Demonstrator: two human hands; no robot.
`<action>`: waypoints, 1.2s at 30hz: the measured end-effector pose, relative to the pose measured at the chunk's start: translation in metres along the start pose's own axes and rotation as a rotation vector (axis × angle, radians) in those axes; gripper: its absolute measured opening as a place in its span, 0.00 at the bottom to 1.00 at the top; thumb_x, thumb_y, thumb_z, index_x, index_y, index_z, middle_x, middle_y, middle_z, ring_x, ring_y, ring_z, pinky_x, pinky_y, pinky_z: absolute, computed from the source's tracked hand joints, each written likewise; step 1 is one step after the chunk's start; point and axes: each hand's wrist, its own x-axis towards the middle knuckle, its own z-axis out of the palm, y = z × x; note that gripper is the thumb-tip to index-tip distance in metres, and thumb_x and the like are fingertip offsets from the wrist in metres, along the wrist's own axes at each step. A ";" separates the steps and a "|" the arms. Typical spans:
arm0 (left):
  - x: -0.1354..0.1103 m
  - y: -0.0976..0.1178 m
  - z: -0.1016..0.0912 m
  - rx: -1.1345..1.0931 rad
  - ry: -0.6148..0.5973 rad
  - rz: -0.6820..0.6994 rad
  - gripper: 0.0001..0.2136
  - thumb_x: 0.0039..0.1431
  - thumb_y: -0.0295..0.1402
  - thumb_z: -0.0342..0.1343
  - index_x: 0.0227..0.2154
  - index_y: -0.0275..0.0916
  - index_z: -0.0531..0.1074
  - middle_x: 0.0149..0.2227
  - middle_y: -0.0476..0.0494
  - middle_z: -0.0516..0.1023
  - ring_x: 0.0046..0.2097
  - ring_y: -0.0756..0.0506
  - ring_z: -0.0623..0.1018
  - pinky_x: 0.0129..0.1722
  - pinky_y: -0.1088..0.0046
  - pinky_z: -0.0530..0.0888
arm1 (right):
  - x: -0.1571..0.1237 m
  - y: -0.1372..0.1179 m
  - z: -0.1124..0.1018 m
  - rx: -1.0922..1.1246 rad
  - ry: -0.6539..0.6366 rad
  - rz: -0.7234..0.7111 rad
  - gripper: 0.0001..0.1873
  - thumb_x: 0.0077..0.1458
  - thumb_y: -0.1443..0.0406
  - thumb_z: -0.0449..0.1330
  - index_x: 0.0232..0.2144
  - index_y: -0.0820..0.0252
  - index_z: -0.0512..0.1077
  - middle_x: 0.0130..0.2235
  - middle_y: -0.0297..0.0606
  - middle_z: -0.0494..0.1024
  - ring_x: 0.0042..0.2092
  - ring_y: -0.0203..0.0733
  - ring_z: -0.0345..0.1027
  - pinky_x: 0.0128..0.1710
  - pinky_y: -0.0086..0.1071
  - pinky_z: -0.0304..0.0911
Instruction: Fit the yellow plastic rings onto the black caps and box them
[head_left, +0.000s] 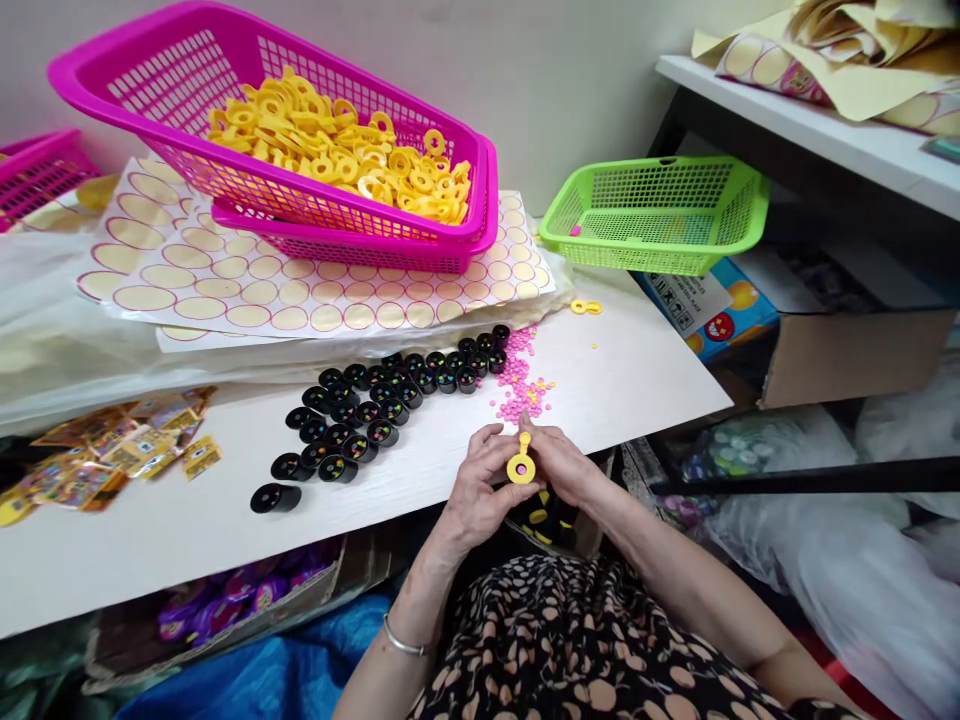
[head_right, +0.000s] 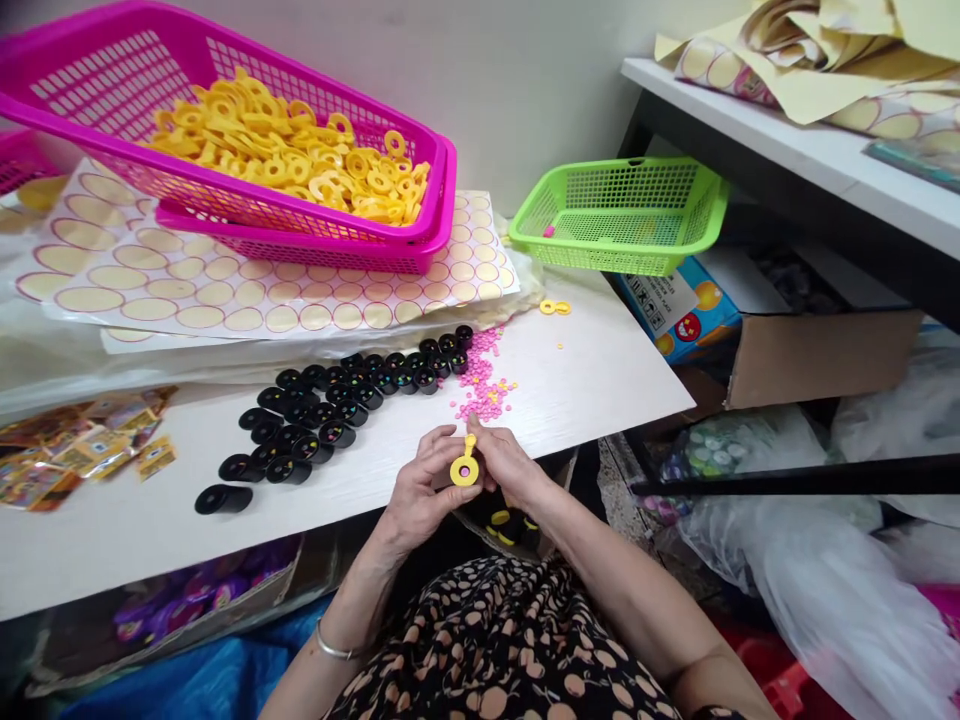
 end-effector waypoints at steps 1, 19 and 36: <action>0.001 0.004 -0.002 0.005 -0.051 0.006 0.17 0.46 0.38 0.62 0.41 0.40 0.74 0.41 0.41 0.75 0.54 0.40 0.63 0.57 0.55 0.55 | 0.001 -0.002 -0.002 0.005 -0.070 0.049 0.27 0.48 0.44 0.54 0.19 0.63 0.66 0.16 0.29 0.63 0.17 0.28 0.52 0.14 0.23 0.46; 0.002 0.005 0.002 0.114 -0.176 0.128 0.16 0.50 0.37 0.59 0.43 0.41 0.72 0.40 0.43 0.76 0.50 0.42 0.67 0.59 0.56 0.53 | -0.010 0.007 -0.026 0.027 -0.334 -0.079 0.35 0.40 0.43 0.60 0.41 0.65 0.72 0.32 0.39 0.72 0.33 0.37 0.64 0.31 0.28 0.59; -0.001 0.004 0.013 0.277 -0.199 0.281 0.10 0.53 0.30 0.54 0.40 0.39 0.72 0.40 0.41 0.75 0.49 0.41 0.68 0.58 0.56 0.55 | -0.019 -0.008 -0.035 -0.077 -0.411 -0.008 0.28 0.28 0.71 0.70 0.38 0.63 0.71 0.32 0.32 0.72 0.33 0.35 0.64 0.31 0.26 0.59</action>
